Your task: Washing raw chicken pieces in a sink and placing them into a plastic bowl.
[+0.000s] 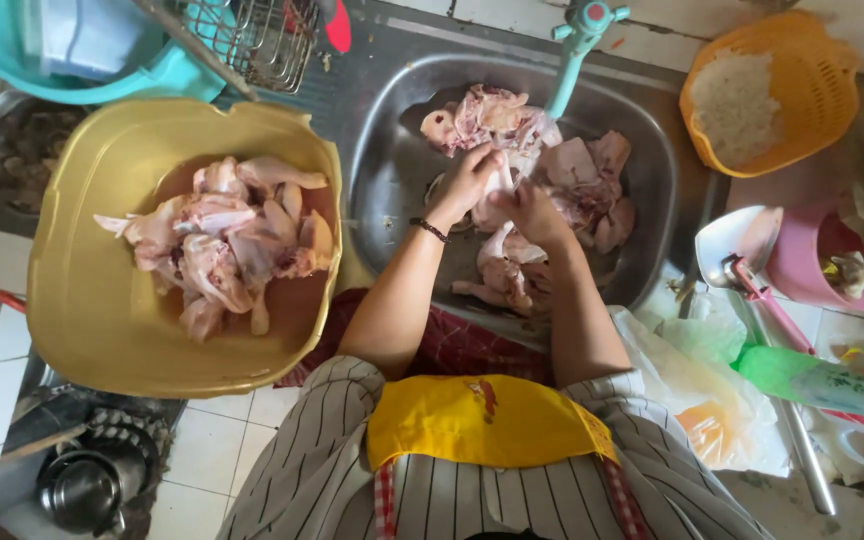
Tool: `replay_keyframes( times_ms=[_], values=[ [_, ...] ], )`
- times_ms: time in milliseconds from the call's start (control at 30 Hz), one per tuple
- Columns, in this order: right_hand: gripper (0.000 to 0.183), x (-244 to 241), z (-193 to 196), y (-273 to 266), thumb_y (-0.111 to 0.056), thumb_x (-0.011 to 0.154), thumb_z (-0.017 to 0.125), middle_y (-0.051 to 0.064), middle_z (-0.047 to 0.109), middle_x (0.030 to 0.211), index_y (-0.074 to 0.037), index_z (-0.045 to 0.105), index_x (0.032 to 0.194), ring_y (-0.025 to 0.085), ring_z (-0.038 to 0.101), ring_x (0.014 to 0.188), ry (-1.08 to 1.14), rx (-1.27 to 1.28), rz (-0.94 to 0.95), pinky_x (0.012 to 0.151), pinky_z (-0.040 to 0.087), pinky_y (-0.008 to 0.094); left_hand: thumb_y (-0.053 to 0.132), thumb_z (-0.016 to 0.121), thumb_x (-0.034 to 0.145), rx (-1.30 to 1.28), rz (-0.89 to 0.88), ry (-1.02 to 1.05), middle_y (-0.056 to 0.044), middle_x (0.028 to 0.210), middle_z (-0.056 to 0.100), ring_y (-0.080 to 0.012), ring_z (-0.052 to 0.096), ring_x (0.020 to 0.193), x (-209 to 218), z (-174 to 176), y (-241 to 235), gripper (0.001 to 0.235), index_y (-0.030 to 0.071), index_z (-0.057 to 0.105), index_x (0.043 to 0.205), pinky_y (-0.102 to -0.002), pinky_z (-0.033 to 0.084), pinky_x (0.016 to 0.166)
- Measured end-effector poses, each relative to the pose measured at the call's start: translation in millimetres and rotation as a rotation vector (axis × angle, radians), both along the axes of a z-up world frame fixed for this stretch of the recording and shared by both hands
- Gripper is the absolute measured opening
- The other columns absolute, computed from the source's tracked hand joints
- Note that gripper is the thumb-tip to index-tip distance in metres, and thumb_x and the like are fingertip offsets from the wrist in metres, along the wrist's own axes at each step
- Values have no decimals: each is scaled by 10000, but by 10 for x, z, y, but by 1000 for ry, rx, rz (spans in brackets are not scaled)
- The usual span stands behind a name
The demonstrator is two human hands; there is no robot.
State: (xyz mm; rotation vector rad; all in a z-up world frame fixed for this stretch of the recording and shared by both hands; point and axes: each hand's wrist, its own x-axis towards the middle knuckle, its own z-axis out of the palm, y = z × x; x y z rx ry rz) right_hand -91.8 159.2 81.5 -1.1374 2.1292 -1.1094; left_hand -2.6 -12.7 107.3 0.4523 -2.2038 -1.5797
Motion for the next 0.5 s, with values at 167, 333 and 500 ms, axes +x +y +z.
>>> replay_keyframes(
  times_ms=[167, 333, 500],
  values=[
    [369, 271, 737, -280, -251, 1099, 496, 295, 638, 1190, 37, 535, 1327, 409, 573, 1216, -100, -363, -297, 986, 475, 572, 432, 718, 951, 186, 6, 70, -240, 1225, 609, -361, 571, 1169, -164, 86, 272, 556, 75, 558, 1347, -499, 470, 1000],
    [333, 165, 561, -311, -343, 1101, 506, 20, 676, 862, -93, 700, 998, 128, 618, 824, -438, -585, -645, 746, 532, 277, 490, 615, 990, -11, -57, -81, -288, 1084, 680, -512, 651, 1058, -37, 336, 521, 504, 101, 509, 1292, -583, 516, 887],
    [95, 193, 680, -303, -170, 1006, 715, -3, 613, 798, -78, 695, 993, 122, 573, 762, -337, -566, -582, 654, 493, 283, 188, 618, 1017, -105, -47, 238, -324, 1058, 654, -498, 660, 1024, -99, -110, 365, 378, -18, 506, 1313, -527, 546, 865]
  ],
)
